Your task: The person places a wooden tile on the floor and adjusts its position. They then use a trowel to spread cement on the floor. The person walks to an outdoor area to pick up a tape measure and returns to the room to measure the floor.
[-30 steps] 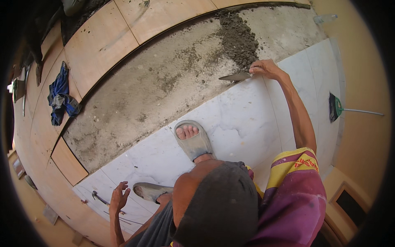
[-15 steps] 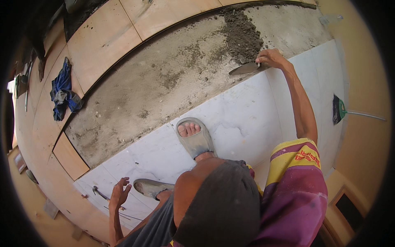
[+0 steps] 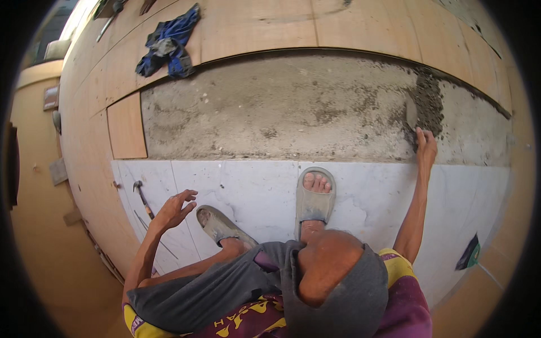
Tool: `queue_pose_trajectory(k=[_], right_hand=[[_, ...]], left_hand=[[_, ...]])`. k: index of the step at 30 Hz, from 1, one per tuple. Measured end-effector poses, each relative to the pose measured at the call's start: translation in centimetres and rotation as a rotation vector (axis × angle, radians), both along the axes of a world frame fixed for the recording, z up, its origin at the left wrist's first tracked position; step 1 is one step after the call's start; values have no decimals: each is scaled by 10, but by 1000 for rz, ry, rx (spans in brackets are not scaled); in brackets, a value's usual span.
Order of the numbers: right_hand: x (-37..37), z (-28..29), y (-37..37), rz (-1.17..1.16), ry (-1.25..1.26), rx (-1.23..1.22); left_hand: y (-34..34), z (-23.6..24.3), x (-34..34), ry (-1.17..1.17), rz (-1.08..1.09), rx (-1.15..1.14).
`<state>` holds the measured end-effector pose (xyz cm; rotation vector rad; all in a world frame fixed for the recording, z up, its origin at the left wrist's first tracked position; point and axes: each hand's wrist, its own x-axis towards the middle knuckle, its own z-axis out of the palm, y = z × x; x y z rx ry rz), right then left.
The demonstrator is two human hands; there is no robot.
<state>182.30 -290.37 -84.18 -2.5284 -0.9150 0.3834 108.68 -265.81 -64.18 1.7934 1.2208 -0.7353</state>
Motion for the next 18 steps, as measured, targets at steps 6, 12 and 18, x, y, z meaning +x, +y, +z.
queue_pose_trajectory(k=[6, 12, 18], right_hand=[[9, -25, -41, 19, -349, -25], [-140, 144, 104, 20, 451, 341], [-295, 398, 218, 1376, 667, -234]], left_hand=[[-29, 10, -56, 118, 40, -194], [-146, 35, -118, 149, 570, -768], [-122, 31, -52, -53, 1313, -1184]])
